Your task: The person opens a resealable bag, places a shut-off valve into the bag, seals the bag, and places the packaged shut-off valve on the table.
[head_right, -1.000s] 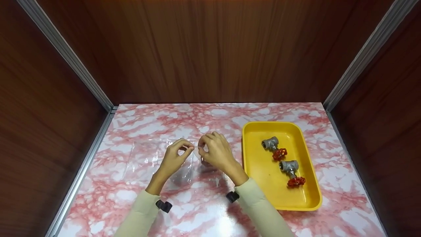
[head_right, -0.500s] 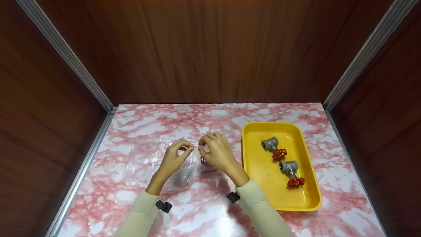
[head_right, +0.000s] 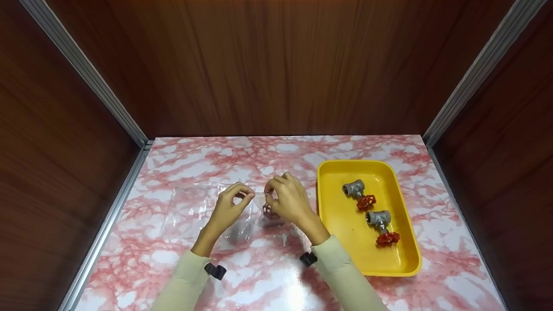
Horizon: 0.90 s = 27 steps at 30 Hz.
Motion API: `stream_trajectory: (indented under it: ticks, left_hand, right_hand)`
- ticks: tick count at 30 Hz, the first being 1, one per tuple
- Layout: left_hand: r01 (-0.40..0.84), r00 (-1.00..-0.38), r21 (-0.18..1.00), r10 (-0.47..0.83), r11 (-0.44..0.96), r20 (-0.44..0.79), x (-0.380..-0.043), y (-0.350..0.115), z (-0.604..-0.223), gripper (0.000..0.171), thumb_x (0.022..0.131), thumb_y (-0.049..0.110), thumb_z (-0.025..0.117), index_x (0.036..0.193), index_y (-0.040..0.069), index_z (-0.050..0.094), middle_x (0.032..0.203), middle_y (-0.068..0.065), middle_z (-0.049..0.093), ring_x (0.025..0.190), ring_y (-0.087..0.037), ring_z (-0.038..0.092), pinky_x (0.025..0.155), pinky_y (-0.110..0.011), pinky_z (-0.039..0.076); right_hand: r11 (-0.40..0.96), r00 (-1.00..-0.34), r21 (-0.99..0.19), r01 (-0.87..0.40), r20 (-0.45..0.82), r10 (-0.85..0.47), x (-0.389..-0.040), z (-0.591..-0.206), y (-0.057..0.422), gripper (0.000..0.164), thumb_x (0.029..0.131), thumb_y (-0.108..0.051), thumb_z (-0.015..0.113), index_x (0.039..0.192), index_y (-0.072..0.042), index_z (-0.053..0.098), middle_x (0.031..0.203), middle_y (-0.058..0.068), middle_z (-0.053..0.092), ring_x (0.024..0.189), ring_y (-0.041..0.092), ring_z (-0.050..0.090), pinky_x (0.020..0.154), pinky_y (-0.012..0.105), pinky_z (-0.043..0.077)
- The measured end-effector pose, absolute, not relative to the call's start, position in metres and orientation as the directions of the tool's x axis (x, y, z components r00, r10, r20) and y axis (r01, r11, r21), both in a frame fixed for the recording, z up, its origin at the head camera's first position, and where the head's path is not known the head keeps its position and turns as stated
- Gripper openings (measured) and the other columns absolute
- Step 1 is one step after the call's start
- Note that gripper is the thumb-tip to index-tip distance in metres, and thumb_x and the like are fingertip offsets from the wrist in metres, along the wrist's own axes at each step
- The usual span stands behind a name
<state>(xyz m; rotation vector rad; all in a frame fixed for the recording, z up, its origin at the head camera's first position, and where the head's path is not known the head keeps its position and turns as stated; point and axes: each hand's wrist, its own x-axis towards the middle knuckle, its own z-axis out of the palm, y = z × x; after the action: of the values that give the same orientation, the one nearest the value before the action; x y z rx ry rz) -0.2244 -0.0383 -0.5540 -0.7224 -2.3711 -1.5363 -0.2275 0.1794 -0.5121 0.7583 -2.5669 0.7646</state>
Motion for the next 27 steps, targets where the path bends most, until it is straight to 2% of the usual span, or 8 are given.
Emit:
stream_trajectory:
  ticks: [3, 7, 15, 27]
  left_hand:
    - [0.509, -0.857, 0.795, 0.285, 0.331, 0.430, -0.224, -0.039, -0.553, 0.010, 0.105, 0.018, 0.069, 0.103, 0.008, 0.072, 0.103, -0.004, 0.072, 0.098, -0.018, 0.070, 0.090, -0.042, 0.063]
    - [0.512, -0.856, 0.789, 0.280, 0.340, 0.435, -0.224, -0.039, -0.552, 0.010, 0.105, 0.017, 0.070, 0.103, 0.008, 0.073, 0.102, -0.004, 0.073, 0.097, -0.018, 0.071, 0.089, -0.038, 0.063]
    - [0.519, -0.852, 0.791, 0.268, 0.325, 0.449, -0.225, -0.038, -0.553, 0.008, 0.103, 0.013, 0.071, 0.101, 0.006, 0.073, 0.101, -0.006, 0.073, 0.096, -0.020, 0.071, 0.087, -0.039, 0.063]
    - [0.526, -0.849, 0.785, 0.260, 0.327, 0.460, -0.225, -0.038, -0.554, 0.005, 0.103, 0.011, 0.071, 0.101, 0.007, 0.073, 0.100, -0.006, 0.073, 0.095, -0.020, 0.071, 0.086, -0.045, 0.063]
  right_hand:
    - [0.717, -0.791, -0.384, -0.582, 0.475, -0.387, -0.227, -0.512, 0.179, 0.009, 0.083, -0.010, 0.082, 0.089, -0.014, 0.076, 0.092, 0.000, 0.077, 0.088, 0.025, 0.059, 0.079, 0.043, 0.051]
    - [0.711, -0.790, -0.393, -0.584, 0.476, -0.386, -0.227, -0.513, 0.180, 0.009, 0.085, -0.011, 0.083, 0.092, -0.014, 0.078, 0.094, 0.000, 0.078, 0.088, 0.024, 0.060, 0.079, 0.042, 0.052]
    - [0.693, -0.811, -0.447, -0.565, 0.456, -0.367, -0.226, -0.513, 0.187, 0.017, 0.086, -0.012, 0.083, 0.103, -0.010, 0.078, 0.101, 0.005, 0.079, 0.098, 0.028, 0.065, 0.089, 0.046, 0.055]
    - [0.700, -0.790, -0.420, -0.577, 0.505, -0.348, -0.226, -0.517, 0.194, 0.010, 0.082, -0.007, 0.082, 0.089, -0.012, 0.077, 0.093, 0.004, 0.075, 0.093, 0.029, 0.063, 0.085, 0.047, 0.054]
